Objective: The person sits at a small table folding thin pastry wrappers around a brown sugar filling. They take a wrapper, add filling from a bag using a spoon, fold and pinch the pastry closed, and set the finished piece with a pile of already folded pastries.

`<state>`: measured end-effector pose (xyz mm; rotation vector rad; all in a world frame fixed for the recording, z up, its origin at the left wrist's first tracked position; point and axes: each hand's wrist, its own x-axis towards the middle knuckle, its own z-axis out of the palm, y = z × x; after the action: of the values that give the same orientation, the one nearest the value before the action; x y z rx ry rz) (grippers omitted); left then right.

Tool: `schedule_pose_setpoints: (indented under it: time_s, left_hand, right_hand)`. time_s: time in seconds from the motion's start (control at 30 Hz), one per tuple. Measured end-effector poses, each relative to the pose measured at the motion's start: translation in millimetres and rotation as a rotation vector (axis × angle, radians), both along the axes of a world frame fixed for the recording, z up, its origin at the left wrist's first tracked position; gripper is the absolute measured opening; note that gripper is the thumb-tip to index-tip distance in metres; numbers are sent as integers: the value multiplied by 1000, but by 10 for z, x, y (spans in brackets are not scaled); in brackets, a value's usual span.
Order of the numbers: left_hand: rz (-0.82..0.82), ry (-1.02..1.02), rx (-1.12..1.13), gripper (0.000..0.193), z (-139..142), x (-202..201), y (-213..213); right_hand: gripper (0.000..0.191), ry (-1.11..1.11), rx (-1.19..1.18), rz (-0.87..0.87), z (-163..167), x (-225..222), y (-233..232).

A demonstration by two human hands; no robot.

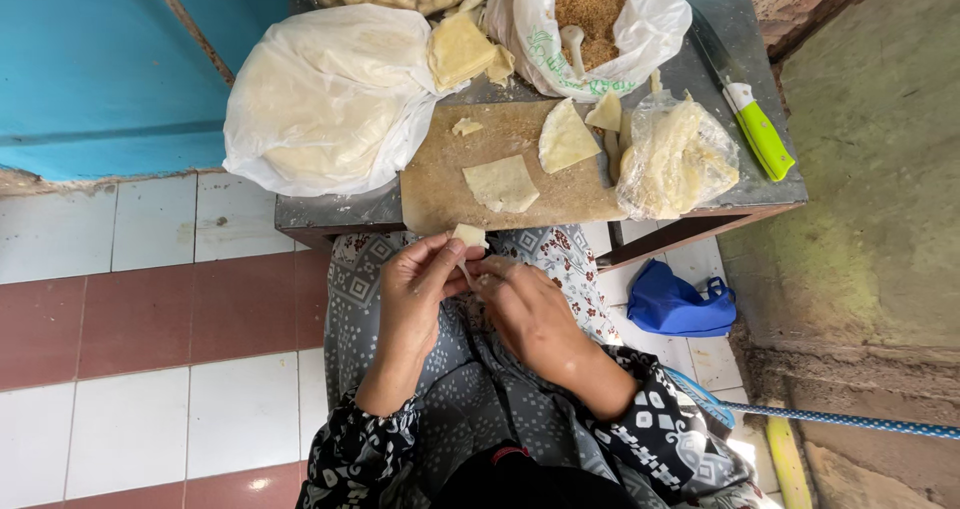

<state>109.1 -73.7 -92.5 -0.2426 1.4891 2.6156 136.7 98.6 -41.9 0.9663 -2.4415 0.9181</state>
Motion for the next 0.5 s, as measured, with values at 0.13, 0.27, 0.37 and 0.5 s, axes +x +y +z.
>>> schedule_pose_setpoints:
  time_s: [0.13,0.27,0.37,0.5]
  left_hand:
    - [94,71,3,18,78,-52,-77]
    - [7,65,-81,19,187,-194,-227]
    - [-63,177,-306,19,275,-240,-229]
    - [-120,345,-531,24,441,-372,-137]
  right_hand:
    - [14,-203,-207,68,-22,56,-13]
    - [9,-273,-370,-120,189,-96,292]
    - [10,112,-201,-443,386,-602,628]
    - [46,136,116,-489,510,-1242,859]
